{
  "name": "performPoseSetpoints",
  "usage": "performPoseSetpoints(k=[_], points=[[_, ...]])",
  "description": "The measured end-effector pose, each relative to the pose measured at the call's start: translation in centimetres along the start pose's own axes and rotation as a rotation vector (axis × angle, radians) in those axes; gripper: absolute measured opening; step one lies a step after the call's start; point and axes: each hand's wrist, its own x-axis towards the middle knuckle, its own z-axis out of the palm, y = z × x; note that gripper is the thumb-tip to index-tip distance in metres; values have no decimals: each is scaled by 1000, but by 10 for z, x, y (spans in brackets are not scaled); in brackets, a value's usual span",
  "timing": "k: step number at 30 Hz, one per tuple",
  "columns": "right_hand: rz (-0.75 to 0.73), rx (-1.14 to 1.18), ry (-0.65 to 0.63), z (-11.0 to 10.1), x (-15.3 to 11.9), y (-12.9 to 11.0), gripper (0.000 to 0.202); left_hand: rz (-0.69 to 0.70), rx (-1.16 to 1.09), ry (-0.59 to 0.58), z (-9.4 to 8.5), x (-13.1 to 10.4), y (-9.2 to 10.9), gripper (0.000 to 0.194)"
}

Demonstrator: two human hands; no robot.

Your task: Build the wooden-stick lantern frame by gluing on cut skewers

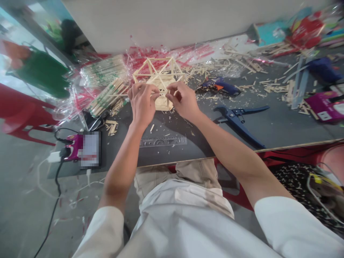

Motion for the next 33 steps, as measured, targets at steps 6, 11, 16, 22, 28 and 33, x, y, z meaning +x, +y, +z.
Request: performPoseSetpoints(k=[6, 11, 16, 22, 28, 33], points=[[-2, 34, 11, 1, 0, -2, 16, 17, -19, -75, 3, 6, -5, 14], [27, 54, 9, 1, 0, -3, 21, 15, -37, -166, -1, 13, -8, 15], [22, 40, 29, 3, 0, -2, 31, 40, -28, -218, -5, 16, -8, 19], [85, 124, -19, 2, -2, -5, 32, 57, -22, -227, -5, 16, -9, 27], [85, 141, -26, 0, -2, -7, 33, 47, -22, -214, -7, 17, -2, 25], [81, 139, -30, 3, -2, -3, 35, 41, 18, -247, -9, 19, 3, 14]])
